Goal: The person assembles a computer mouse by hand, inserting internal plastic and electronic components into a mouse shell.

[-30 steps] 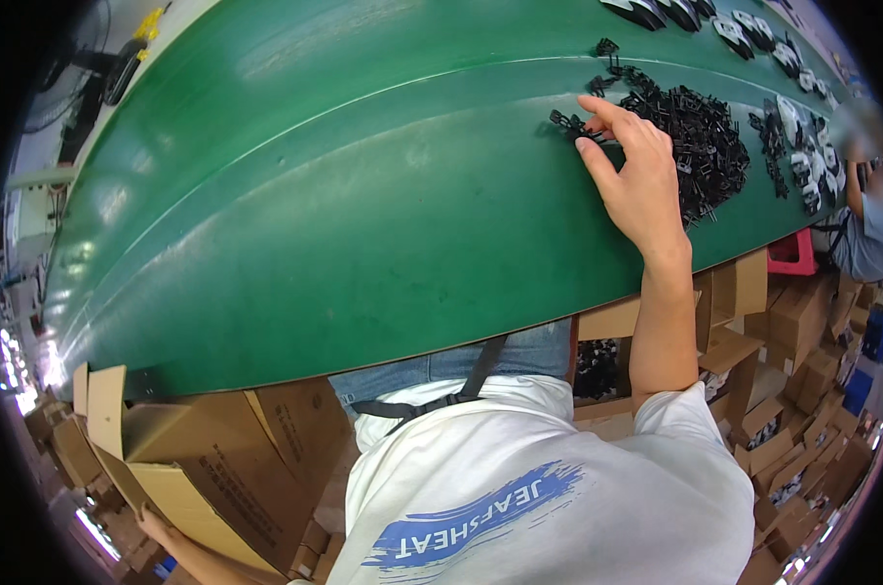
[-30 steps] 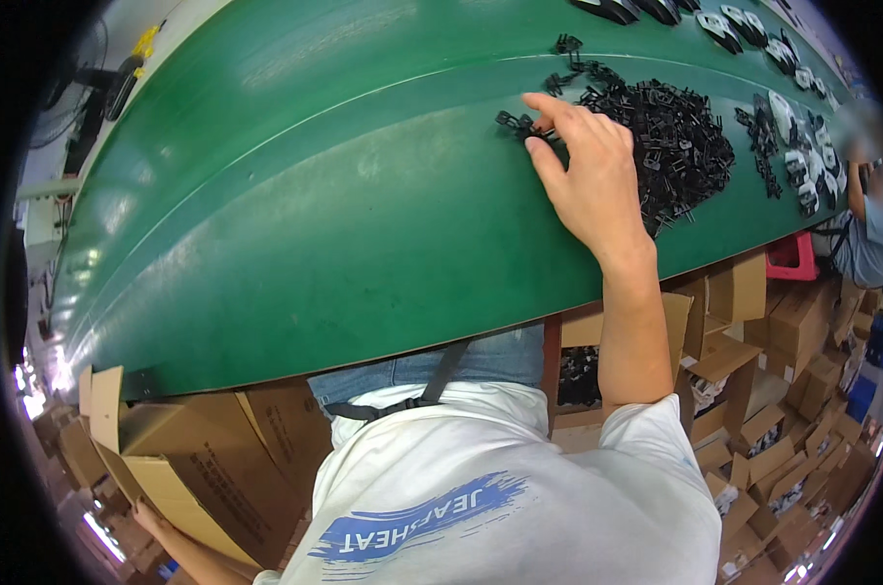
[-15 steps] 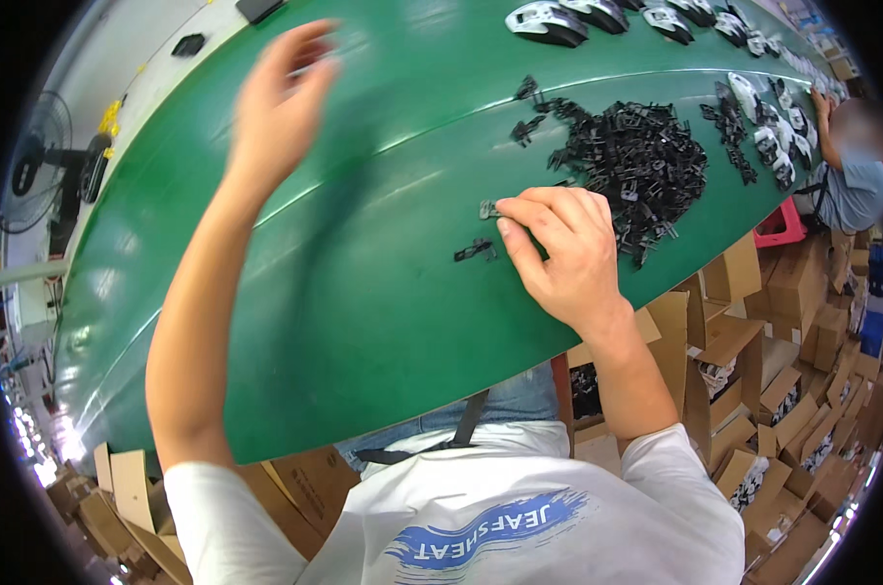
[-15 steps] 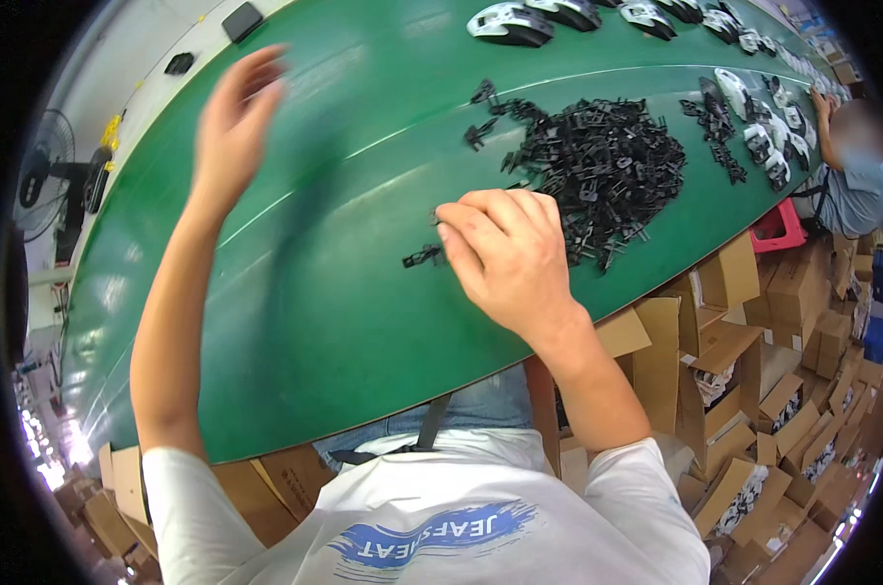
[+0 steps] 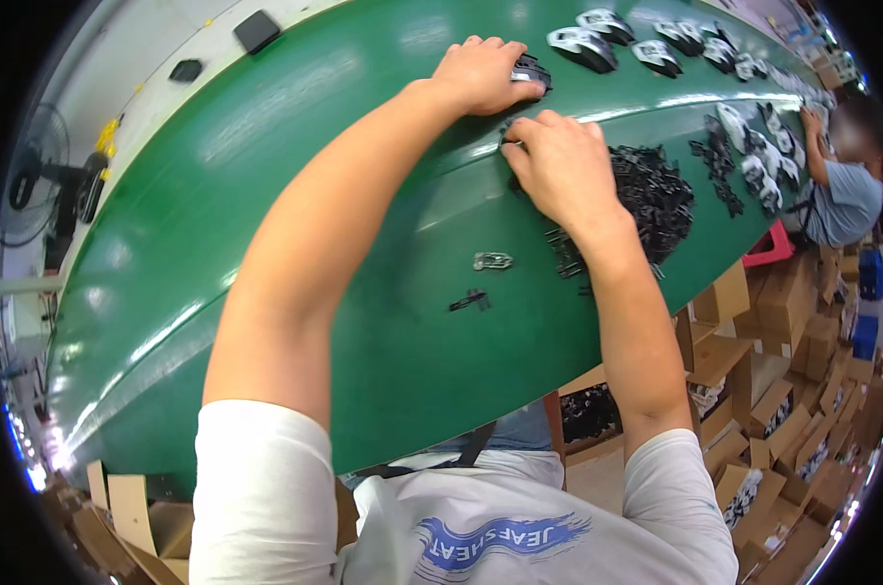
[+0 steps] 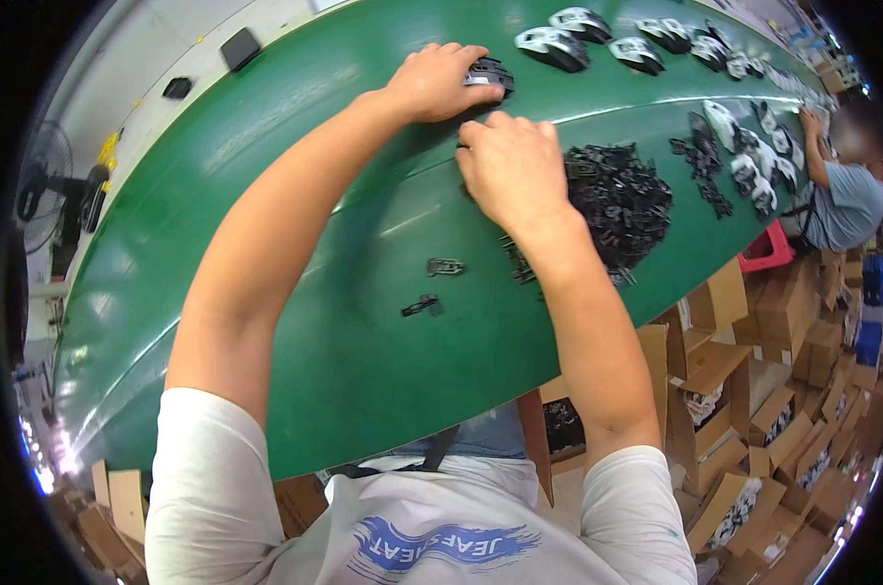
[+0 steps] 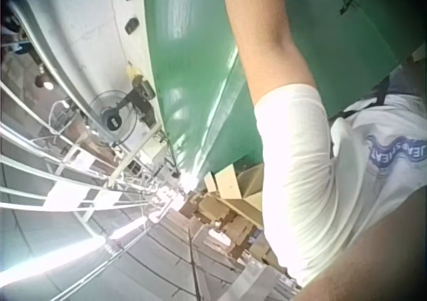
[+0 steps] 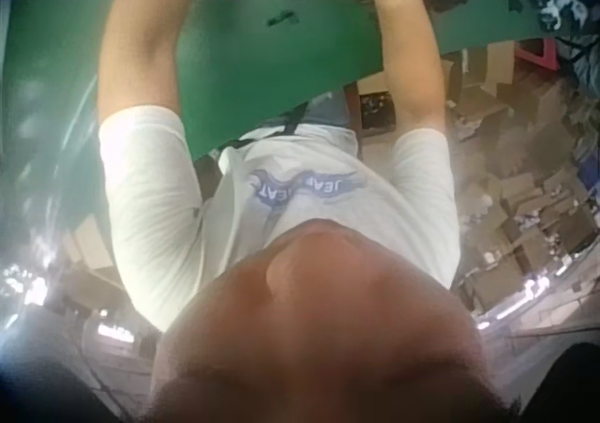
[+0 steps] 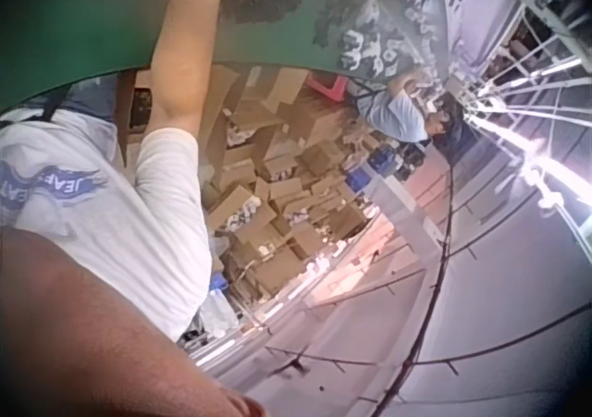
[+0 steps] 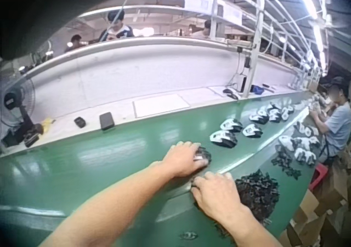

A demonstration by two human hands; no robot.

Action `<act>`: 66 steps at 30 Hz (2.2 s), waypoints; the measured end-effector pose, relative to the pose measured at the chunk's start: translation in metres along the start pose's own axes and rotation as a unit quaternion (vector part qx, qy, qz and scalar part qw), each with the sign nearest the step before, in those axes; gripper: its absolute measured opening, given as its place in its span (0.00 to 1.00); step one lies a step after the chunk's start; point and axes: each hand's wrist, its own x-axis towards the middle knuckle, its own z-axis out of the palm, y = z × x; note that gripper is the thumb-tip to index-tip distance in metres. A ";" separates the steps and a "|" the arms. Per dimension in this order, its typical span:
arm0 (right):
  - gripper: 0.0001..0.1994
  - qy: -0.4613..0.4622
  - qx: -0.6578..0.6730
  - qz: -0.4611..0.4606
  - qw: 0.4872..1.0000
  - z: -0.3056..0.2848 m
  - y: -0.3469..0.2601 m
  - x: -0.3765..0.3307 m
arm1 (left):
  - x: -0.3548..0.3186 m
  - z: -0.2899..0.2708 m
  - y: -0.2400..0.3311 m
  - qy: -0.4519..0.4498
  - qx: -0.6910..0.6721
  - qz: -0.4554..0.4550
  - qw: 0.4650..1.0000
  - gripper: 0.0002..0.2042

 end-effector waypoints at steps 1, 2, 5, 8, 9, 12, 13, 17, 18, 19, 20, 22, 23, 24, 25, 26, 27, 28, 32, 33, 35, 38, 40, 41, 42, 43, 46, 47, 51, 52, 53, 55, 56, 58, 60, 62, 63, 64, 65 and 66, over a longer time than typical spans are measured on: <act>0.08 0.020 0.021 -0.015 0.999 -0.004 -0.004 -0.002 | -0.020 -0.010 -0.016 -0.001 0.006 -0.013 1.000 0.39; 0.07 0.028 0.054 -0.026 0.998 -0.008 -0.007 -0.003 | -0.040 -0.017 -0.032 0.015 0.023 0.019 0.999 0.39; 0.07 0.052 0.124 -0.060 0.989 -0.028 -0.023 -0.014 | -0.110 -0.036 -0.066 0.074 -0.040 -0.043 0.996 0.39; 0.08 0.026 0.363 -0.035 0.931 -0.045 -0.047 -0.033 | -0.200 -0.059 -0.057 0.171 -0.360 -0.221 0.890 0.34; 0.08 0.022 0.368 -0.036 0.929 -0.047 -0.058 -0.043 | -0.229 -0.061 -0.050 0.173 -0.496 -0.242 0.816 0.32; 0.07 0.005 0.612 0.003 0.790 -0.049 -0.096 -0.073 | -0.306 -0.078 0.011 0.169 -0.785 -0.269 0.533 0.29; 0.07 -0.004 0.619 0.001 0.786 -0.052 -0.111 -0.080 | -0.329 -0.073 0.023 0.158 -0.822 -0.241 0.491 0.31; 0.07 -0.002 0.628 -0.058 0.776 -0.062 -0.156 -0.101 | -0.386 -0.081 0.082 0.197 -0.875 -0.212 0.388 0.33; 0.07 0.003 0.590 -0.078 0.803 -0.066 -0.163 -0.105 | -0.391 -0.087 0.093 0.226 -0.854 -0.241 0.402 0.33; 0.07 0.009 0.550 -0.099 0.829 -0.069 -0.169 -0.109 | -0.400 -0.087 0.095 0.233 -0.853 -0.243 0.398 0.33; 0.08 0.000 0.555 -0.106 0.825 -0.072 -0.174 -0.112 | -0.408 -0.088 0.095 0.227 -0.871 -0.235 0.367 0.32; 0.08 0.017 0.518 -0.163 0.840 -0.078 -0.177 -0.111 | -0.421 -0.088 0.092 0.199 -0.903 -0.198 0.326 0.32; 0.09 0.040 0.479 -0.216 0.850 -0.080 -0.176 -0.108 | -0.425 -0.088 0.095 0.203 -0.904 -0.198 0.322 0.32; 0.10 0.084 0.419 -0.282 0.859 -0.081 -0.176 -0.103 | -0.427 -0.091 0.099 0.204 -0.888 -0.229 0.342 0.31; 0.10 0.080 0.415 -0.282 0.861 -0.084 -0.175 -0.100 | -0.428 -0.094 0.102 0.201 -0.872 -0.259 0.363 0.31; 0.13 0.099 0.366 -0.340 0.861 -0.087 -0.174 -0.098 | -0.430 -0.097 0.105 0.181 -0.874 -0.252 0.374 0.30; 0.16 0.116 0.314 -0.397 0.854 -0.091 -0.173 -0.097 | -0.434 -0.095 0.103 0.179 -0.877 -0.251 0.369 0.30; 0.17 0.116 0.292 -0.411 0.856 -0.094 -0.174 -0.097 | -0.439 -0.093 0.100 0.153 -0.902 -0.199 0.352 0.30; 0.17 0.110 0.258 -0.402 0.872 -0.100 -0.172 -0.097 | -0.439 -0.090 0.102 0.119 -0.916 -0.165 0.347 0.30; 0.17 0.110 0.267 -0.413 0.864 -0.098 -0.168 -0.093 | -0.437 -0.090 0.104 0.120 -0.910 -0.185 0.352 0.30; 0.16 0.106 0.281 -0.423 0.855 -0.096 -0.164 -0.091 | -0.432 -0.087 0.108 0.132 -0.893 -0.227 0.365 0.29; 0.14 0.046 0.265 -0.432 0.861 -0.099 -0.162 -0.092 | -0.435 -0.077 0.105 0.136 -0.884 -0.245 0.373 0.28; 0.14 0.059 0.265 -0.422 0.865 -0.093 -0.167 -0.098 | -0.437 -0.075 0.105 0.129 -0.894 -0.222 0.366 0.28; 0.14 0.073 0.263 -0.414 0.868 -0.089 -0.169 -0.101 | -0.438 -0.077 0.107 0.134 -0.888 -0.231 0.374 0.28; 0.14 0.072 0.263 -0.413 0.869 -0.086 -0.173 -0.104 | -0.438 -0.079 0.108 0.139 -0.882 -0.240 0.381 0.28; 0.15 0.099 0.265 -0.399 0.872 -0.082 -0.178 -0.108 | -0.438 -0.081 0.111 0.141 -0.882 -0.240 0.380 0.28; 0.15 0.129 0.272 -0.373 0.878 -0.083 -0.184 -0.119 | -0.434 -0.083 0.122 0.170 -0.870 -0.270 0.377 0.28; 0.15 0.133 0.274 -0.359 0.882 -0.083 -0.184 -0.121 | -0.433 -0.083 0.125 0.179 -0.871 -0.276 0.364 0.29; 0.15 0.145 0.305 -0.335 0.879 -0.066 -0.179 -0.129 | -0.437 -0.082 0.127 0.165 -0.855 -0.273 0.408 0.31; 0.14 0.160 0.336 -0.315 0.873 -0.061 -0.179 -0.130 | -0.437 -0.081 0.128 0.153 -0.846 -0.267 0.436 0.31; 0.14 0.176 0.365 -0.295 0.865 -0.059 -0.180 -0.131 | -0.437 -0.080 0.129 0.151 -0.847 -0.265 0.434 0.31; 0.14 0.176 0.338 -0.305 0.873 -0.061 -0.180 -0.132 | -0.438 -0.081 0.130 0.166 -0.847 -0.250 0.438 0.31; 0.14 0.176 0.313 -0.315 0.879 -0.063 -0.180 -0.133 | -0.440 -0.077 0.129 0.168 -0.846 -0.256 0.437 0.32; 0.14 0.181 0.311 -0.319 0.877 -0.063 -0.179 -0.134 | -0.446 -0.064 0.120 0.157 -0.866 -0.207 0.427 0.33; 0.15 0.187 0.310 -0.323 0.874 -0.063 -0.178 -0.136 | -0.447 -0.061 0.121 0.146 -0.883 -0.159 0.417 0.33; 0.15 0.204 0.297 -0.331 0.872 -0.061 -0.174 -0.139 | -0.438 -0.077 0.135 0.164 -0.855 -0.255 0.421 0.33; 0.15 0.203 0.297 -0.330 0.873 -0.061 -0.173 -0.138 | -0.440 -0.074 0.132 0.163 -0.856 -0.255 0.420 0.33; 0.15 0.188 0.295 -0.337 0.874 -0.063 -0.172 -0.135 | -0.442 -0.071 0.127 0.147 -0.851 -0.241 0.443 0.33; 0.14 0.173 0.293 -0.343 0.875 -0.066 -0.171 -0.133 | -0.444 -0.070 0.125 0.132 -0.845 -0.226 0.467 0.33; 0.14 0.173 0.294 -0.343 0.876 -0.068 -0.169 -0.133 | -0.442 -0.070 0.130 0.131 -0.845 -0.227 0.466 0.33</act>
